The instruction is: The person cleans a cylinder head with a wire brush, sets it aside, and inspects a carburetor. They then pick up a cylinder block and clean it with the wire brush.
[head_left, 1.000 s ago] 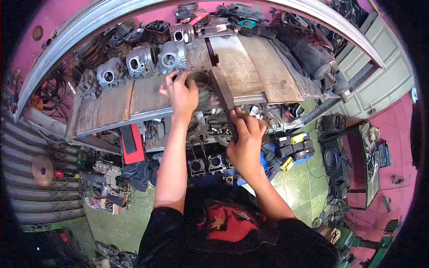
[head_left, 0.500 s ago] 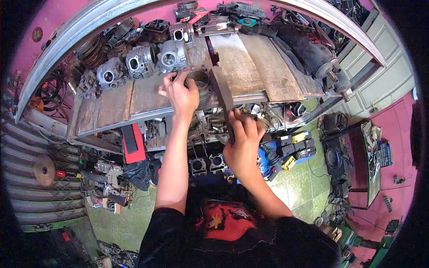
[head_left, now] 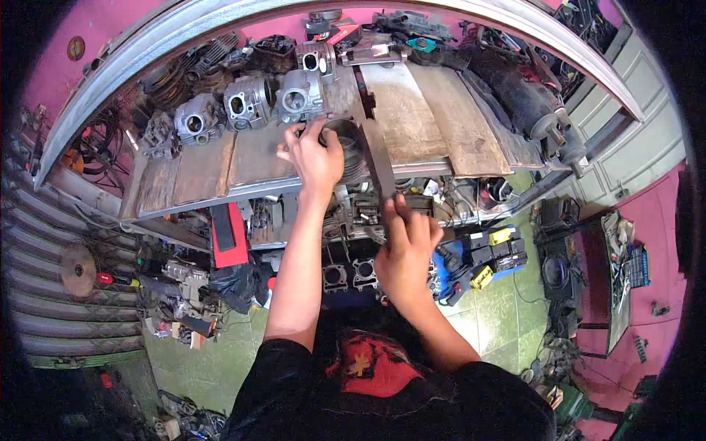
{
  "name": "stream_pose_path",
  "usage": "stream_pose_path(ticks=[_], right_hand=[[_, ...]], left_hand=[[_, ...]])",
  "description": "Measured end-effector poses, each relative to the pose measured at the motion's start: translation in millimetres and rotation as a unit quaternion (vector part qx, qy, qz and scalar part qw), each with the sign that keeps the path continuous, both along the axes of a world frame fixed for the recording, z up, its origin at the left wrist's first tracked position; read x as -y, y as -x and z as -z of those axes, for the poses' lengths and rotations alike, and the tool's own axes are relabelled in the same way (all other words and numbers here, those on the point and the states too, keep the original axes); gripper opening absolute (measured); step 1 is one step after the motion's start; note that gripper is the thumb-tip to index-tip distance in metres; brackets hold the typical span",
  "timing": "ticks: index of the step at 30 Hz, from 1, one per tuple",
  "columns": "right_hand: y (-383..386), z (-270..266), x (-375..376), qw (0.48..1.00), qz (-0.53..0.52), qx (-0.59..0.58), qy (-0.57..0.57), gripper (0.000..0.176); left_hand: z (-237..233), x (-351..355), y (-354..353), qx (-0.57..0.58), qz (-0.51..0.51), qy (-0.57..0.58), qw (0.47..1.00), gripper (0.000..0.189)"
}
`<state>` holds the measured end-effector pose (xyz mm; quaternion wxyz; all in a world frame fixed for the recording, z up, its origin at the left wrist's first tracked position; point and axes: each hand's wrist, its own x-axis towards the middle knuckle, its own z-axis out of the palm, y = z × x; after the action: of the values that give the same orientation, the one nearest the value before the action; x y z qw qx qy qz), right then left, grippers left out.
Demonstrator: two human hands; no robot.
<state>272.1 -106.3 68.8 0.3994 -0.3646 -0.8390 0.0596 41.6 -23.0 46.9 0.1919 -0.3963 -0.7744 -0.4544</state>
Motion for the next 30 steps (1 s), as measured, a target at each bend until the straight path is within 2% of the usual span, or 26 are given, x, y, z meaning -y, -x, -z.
stream_pose_path(ticks=[2,4,6,8,10,12,14,15,16,18,20,22,23,24,25,26,28,30], right_hand=[[-17.5,-9.6,-6.4,0.999,0.015,0.008,0.035,0.071],[-32.1,5.3,-40.9,0.99,-0.018,-0.095,0.107,0.069],[-33.8,14.7,-73.2,0.985,0.011,-0.125,0.118,0.064],[-27.6,23.4,-102.2,0.99,0.057,-0.115,0.06,0.06],[-20.5,37.2,-132.1,0.987,0.057,-0.135,0.059,0.054],[-13.6,42.2,-155.0,0.989,0.1,-0.086,0.072,0.047],[-7.9,53.7,-177.5,0.991,0.082,-0.091,0.06,0.043],[-5.5,52.3,-181.1,0.991,0.118,-0.039,0.049,0.043],[-3.6,51.0,-184.5,0.987,0.154,0.015,0.038,0.042],[0.1,46.9,-189.0,0.985,0.167,0.032,0.0,0.044],[2.4,44.6,-184.4,0.982,0.179,0.05,-0.038,0.045],[11.2,31.1,-156.8,0.984,0.162,0.057,-0.043,0.055],[17.7,31.0,-146.4,0.991,0.106,0.075,0.015,0.066],[24.7,31.5,-130.3,0.996,0.043,0.071,0.018,0.073],[36.2,36.9,-117.4,0.997,0.014,0.059,0.046,0.078],[46.0,29.6,-103.9,0.989,0.012,0.099,0.11,0.092],[64.7,42.2,-96.4,0.992,0.018,0.073,0.097,0.108],[80.1,49.8,-93.7,0.995,0.017,0.049,0.083,0.114]], left_hand=[[1.3,1.0,-0.5,0.013,0.02,-0.001,1.0,0.028],[1.0,3.1,-0.2,0.019,0.03,0.007,0.999,0.03],[-3.7,3.7,1.1,0.021,0.04,0.011,0.999,0.032],[-7.8,7.4,-0.5,-0.021,0.04,0.052,0.998,0.038],[-13.5,11.0,-1.2,-0.051,0.061,0.049,0.996,0.042],[-20.8,15.0,1.4,-0.084,0.079,0.046,0.992,0.047],[-25.9,20.7,6.0,-0.168,0.165,0.086,0.968,0.062],[-30.7,21.9,6.4,-0.176,0.168,0.104,0.964,0.073],[-35.5,23.6,7.7,-0.177,0.167,0.104,0.964,0.073],[-48.3,28.0,10.8,-0.157,0.202,0.195,0.947,0.078],[-61.4,30.1,12.9,-0.162,0.213,0.233,0.935,0.083],[-72.6,28.9,12.1,-0.167,0.225,0.269,0.921,0.087],[-77.3,27.5,10.2,-0.172,0.222,0.312,0.908,0.09],[-80.5,26.7,7.6,-0.175,0.219,0.354,0.892,0.094],[-84.0,24.9,4.3,-0.174,0.219,0.354,0.892,0.094],[-87.6,22.8,0.6,-0.187,0.207,0.368,0.887,0.094],[-90.3,22.8,-0.1,-0.199,0.194,0.382,0.881,0.094],[-94.0,26.0,5.7,-0.185,0.229,0.353,0.888,0.092]])
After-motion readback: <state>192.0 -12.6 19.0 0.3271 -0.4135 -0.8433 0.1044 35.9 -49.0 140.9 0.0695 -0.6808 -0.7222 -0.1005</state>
